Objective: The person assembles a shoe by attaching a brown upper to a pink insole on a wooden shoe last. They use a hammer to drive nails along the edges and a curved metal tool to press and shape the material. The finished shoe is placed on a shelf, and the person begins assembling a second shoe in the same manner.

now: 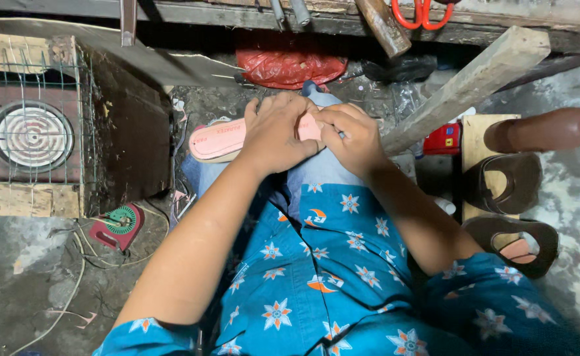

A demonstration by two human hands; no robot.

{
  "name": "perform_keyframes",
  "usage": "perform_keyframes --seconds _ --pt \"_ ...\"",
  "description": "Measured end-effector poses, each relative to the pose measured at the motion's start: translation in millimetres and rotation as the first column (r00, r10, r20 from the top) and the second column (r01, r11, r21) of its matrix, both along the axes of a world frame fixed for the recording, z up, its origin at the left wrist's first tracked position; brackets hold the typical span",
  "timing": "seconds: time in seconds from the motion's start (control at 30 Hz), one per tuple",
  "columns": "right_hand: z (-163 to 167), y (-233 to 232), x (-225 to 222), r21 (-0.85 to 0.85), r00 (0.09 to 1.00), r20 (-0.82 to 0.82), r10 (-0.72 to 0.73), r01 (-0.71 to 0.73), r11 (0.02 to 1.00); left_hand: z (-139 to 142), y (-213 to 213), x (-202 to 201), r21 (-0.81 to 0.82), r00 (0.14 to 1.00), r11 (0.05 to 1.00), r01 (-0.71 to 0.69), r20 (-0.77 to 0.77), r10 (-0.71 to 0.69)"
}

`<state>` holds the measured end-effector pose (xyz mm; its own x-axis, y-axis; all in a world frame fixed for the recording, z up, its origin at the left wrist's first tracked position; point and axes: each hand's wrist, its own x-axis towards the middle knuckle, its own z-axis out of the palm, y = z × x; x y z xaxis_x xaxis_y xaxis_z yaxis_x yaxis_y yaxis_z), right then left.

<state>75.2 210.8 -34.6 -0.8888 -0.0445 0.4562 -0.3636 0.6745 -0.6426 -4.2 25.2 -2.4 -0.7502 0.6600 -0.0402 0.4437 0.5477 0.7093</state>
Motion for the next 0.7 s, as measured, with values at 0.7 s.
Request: perform_keyframes --seconds 0.7 --pt "51.0 62.5 -48.4 0.375 0.958 -0.107 -0.266 0.287 0.882 -9.7 15.7 14.4 0.156 0.982 0.974 -0.165 -0.066 0.177"
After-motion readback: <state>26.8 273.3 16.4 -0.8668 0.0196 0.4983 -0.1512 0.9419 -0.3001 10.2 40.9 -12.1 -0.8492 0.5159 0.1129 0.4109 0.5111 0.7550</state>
